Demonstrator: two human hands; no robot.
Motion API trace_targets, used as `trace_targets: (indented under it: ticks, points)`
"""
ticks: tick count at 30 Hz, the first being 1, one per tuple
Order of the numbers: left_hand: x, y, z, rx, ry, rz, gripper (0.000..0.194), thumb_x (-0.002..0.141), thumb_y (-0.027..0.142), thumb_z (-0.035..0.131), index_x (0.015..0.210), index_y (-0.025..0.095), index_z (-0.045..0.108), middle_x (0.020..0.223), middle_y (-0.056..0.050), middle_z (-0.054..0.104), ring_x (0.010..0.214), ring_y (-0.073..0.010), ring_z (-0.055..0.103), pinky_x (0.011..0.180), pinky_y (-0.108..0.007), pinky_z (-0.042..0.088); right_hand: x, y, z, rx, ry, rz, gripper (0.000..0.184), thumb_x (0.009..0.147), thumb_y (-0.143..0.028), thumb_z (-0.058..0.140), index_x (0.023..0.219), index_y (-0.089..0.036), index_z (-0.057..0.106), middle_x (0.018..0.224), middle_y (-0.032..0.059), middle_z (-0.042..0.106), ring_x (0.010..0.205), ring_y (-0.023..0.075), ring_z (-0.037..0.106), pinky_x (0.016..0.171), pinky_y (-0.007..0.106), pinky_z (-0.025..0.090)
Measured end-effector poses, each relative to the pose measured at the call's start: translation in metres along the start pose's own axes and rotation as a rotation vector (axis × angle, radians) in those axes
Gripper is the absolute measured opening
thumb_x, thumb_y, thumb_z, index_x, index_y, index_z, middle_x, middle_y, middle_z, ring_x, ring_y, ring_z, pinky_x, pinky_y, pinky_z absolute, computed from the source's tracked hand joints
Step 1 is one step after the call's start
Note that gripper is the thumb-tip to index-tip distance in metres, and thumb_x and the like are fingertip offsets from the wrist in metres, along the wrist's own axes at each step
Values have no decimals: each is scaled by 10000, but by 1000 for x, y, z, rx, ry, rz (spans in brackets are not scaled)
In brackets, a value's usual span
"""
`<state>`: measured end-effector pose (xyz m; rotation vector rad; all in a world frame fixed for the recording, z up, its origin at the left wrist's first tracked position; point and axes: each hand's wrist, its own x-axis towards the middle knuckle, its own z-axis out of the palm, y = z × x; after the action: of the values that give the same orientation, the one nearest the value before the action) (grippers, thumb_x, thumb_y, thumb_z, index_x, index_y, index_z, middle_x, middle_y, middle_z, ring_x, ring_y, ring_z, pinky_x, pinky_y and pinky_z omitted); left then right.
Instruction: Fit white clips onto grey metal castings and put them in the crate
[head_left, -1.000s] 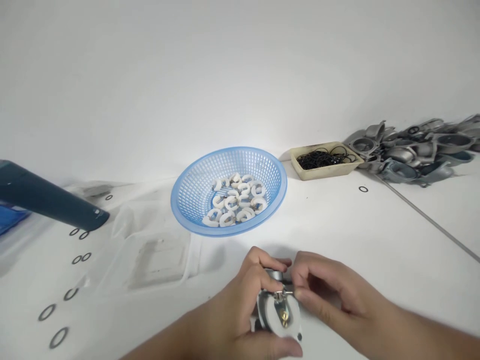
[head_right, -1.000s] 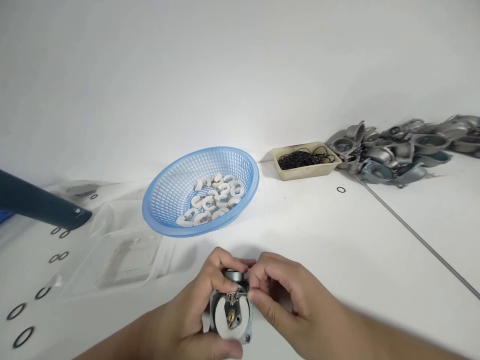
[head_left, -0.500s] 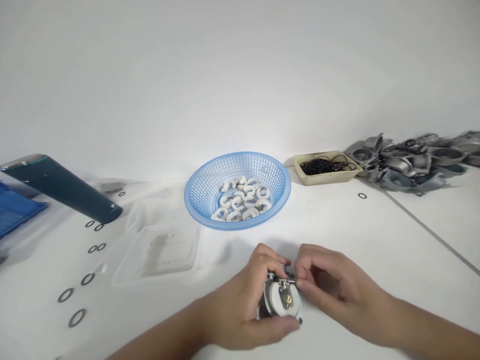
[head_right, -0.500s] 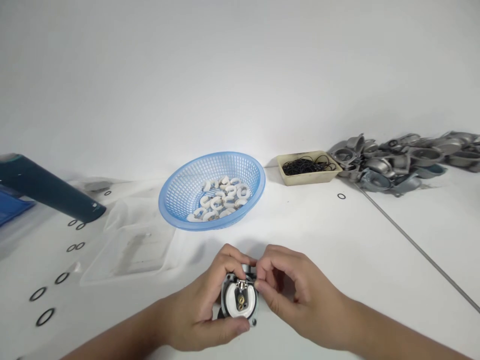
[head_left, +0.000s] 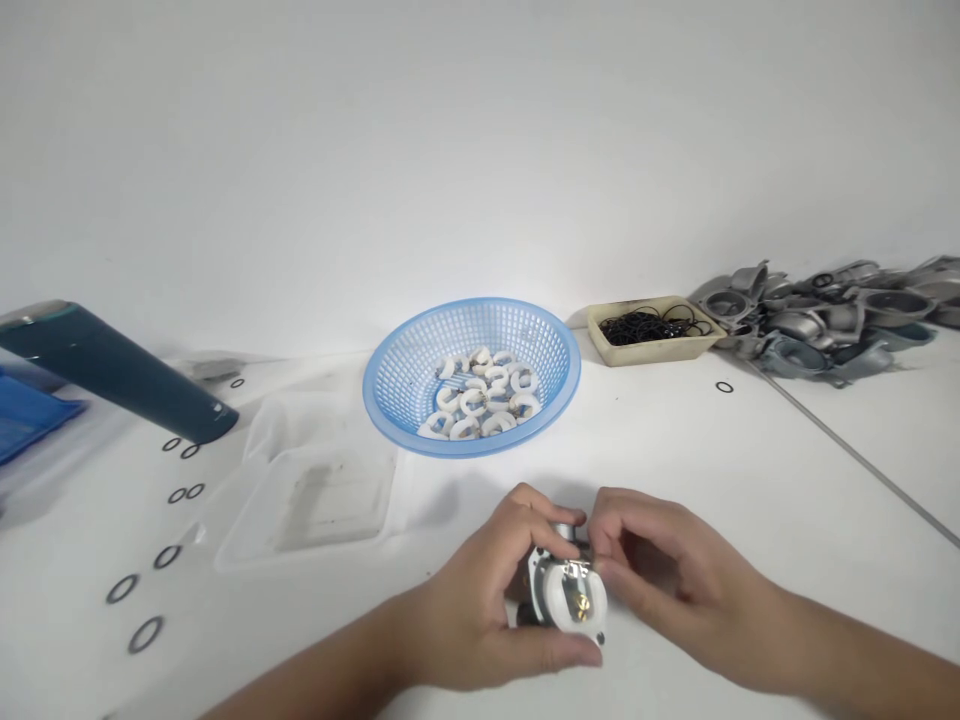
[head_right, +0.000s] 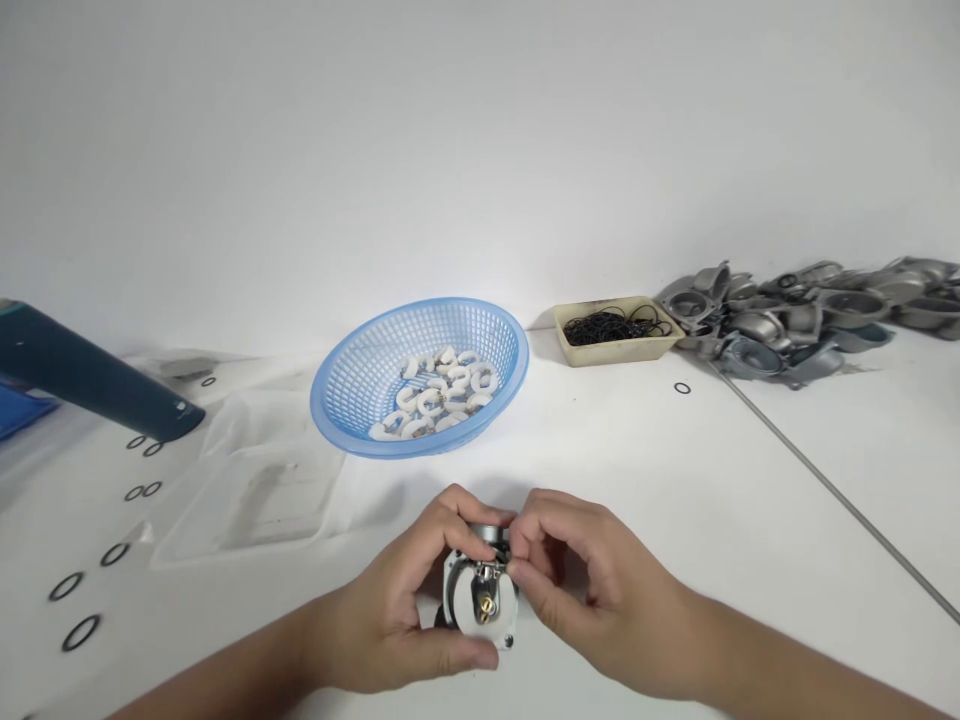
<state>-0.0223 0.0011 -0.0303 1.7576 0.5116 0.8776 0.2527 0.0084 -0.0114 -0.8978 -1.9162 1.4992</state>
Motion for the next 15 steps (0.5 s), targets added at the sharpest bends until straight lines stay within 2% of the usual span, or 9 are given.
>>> trace_targets:
  ticks: [5, 10, 15]
  points:
    - [1, -4, -3, 86, 0, 78, 727, 842, 361, 1004, 1435, 334, 583, 1445, -119, 513, 1114, -214, 675, 804, -264, 585, 1, -6, -2, -13, -24, -29, 262, 1188, -335, 603, 962, -207, 568, 912, 10, 534, 754, 150, 447, 661, 272, 369]
    - [5, 0, -4, 196, -10, 136, 700, 888, 369, 948, 1462, 298, 554, 1337, -132, 559, 1196, -278, 643, 829, -294, 597, 2, -3, 0, 1, -6, -55, 227, 1175, -316, 620, 976, -210, 588, 910, 10, 546, 757, 150, 465, 663, 259, 398]
    - [4, 0, -4, 238, -11, 131, 671, 915, 438, 916, 1460, 306, 547, 1367, -131, 550, 1150, -261, 653, 857, -323, 604, 3, 1, 3, -11, -5, -111, 158, 1145, -250, 633, 998, -219, 585, 937, 4, 572, 735, 129, 484, 643, 234, 406]
